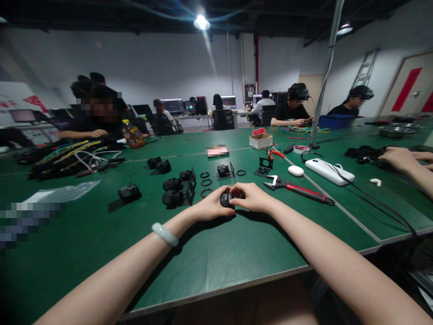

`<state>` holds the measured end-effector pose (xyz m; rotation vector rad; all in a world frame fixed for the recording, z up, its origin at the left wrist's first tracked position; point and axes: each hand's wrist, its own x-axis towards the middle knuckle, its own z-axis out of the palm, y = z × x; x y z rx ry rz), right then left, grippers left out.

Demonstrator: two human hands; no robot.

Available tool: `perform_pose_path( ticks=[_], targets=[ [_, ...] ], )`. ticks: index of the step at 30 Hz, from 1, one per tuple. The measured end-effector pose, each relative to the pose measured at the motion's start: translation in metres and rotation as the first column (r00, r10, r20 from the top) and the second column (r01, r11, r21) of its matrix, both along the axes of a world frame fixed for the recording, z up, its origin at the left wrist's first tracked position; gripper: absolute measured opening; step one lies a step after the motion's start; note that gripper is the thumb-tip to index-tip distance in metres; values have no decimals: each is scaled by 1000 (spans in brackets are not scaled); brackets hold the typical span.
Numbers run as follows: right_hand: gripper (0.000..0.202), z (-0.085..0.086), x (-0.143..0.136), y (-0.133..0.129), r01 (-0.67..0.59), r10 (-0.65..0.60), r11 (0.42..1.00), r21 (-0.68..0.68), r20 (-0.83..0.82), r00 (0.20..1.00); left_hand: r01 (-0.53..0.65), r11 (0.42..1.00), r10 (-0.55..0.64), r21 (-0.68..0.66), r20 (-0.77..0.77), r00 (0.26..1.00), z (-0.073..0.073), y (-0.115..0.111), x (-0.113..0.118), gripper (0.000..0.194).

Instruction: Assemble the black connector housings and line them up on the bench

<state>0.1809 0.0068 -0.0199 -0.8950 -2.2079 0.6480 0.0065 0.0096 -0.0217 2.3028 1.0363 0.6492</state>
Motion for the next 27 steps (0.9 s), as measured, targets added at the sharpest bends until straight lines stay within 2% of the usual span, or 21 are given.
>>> perform_pose_path(
  ticks=[27],
  targets=[
    [26, 4, -1, -1, 10, -11, 999, 35, 39, 999, 1, 1000, -1, 3, 0, 1000, 6, -3, 1, 51]
  ],
)
